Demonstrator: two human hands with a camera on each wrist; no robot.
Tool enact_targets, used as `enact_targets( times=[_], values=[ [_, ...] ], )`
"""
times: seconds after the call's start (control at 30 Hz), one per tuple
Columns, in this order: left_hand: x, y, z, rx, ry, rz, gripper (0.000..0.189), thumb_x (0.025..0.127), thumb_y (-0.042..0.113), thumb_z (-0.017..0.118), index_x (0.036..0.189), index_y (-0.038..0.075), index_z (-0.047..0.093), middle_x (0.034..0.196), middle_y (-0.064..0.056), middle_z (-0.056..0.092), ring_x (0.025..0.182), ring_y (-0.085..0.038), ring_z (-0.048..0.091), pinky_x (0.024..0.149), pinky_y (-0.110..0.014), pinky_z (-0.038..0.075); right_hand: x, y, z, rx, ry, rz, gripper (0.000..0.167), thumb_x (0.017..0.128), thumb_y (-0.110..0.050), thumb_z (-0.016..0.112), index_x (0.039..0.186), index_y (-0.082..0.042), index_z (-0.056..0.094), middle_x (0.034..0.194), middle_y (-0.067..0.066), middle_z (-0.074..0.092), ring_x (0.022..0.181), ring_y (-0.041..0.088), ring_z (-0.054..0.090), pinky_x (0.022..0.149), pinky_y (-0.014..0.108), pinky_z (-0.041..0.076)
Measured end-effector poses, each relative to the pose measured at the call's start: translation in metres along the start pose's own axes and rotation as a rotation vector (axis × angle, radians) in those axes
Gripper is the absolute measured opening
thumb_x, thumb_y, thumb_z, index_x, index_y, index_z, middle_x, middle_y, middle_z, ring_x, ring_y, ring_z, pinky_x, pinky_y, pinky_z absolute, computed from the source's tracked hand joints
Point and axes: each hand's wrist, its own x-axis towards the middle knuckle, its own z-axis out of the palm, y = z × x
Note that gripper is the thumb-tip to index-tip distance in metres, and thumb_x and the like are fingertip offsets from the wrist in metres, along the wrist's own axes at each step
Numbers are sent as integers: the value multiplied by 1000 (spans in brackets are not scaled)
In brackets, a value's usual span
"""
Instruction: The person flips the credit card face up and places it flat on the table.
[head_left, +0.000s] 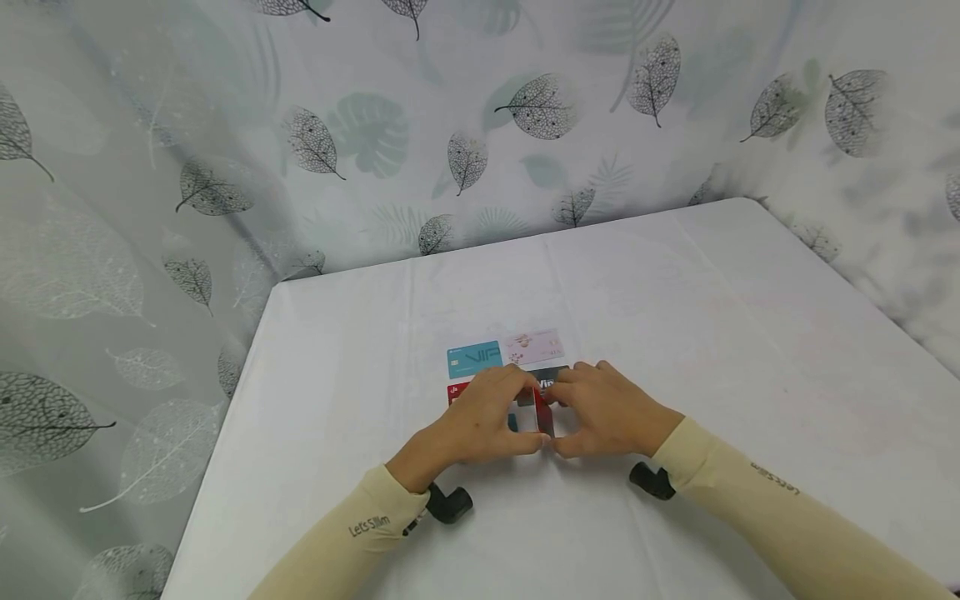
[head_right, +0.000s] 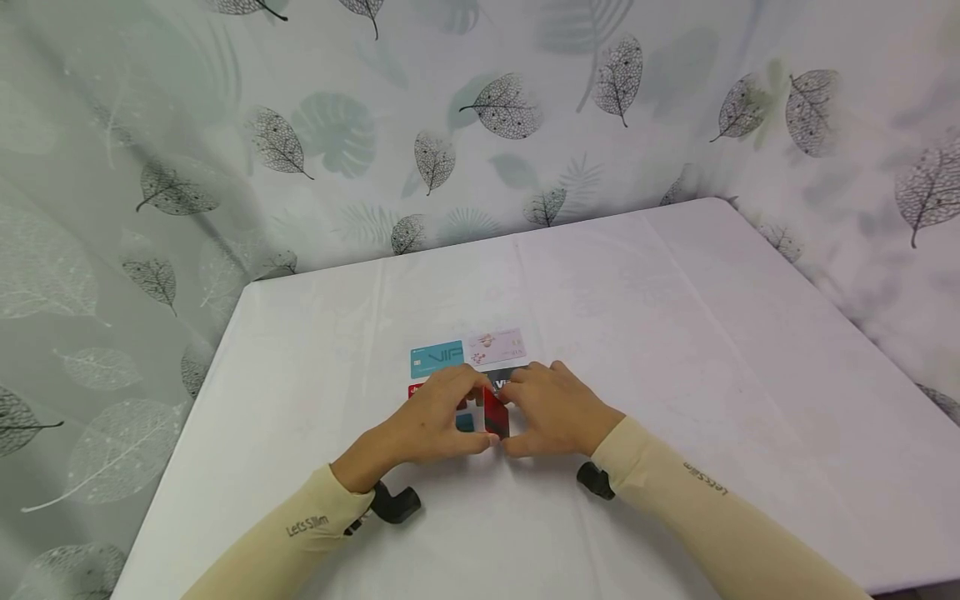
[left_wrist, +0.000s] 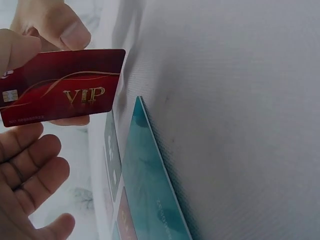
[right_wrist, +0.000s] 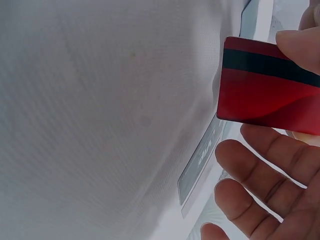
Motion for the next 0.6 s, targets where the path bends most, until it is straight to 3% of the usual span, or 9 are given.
enact_targets(
  times=[0.37, 0.6],
  values=[
    [1, 2, 1, -46, 11, 22, 52, 87, 42, 80, 125, 12, 61, 117, -2, 65, 109, -18, 59, 93, -30, 50, -2, -1, 0, 6, 17, -10, 43, 76, -47, 81, 105, -16, 75, 83, -9, 59, 77, 9, 49, 71, 32, 40],
    [0, 5, 0, -16, 13, -48, 56, 88, 47, 78, 128, 12, 60, 118, -1, 67, 107, -21, 59, 89, -32, 51, -5, -1, -9, 59, -3, 16, 48, 78, -40, 81, 118, -14, 74, 109, -3, 70, 93, 15, 58, 79, 40, 46]
  ],
)
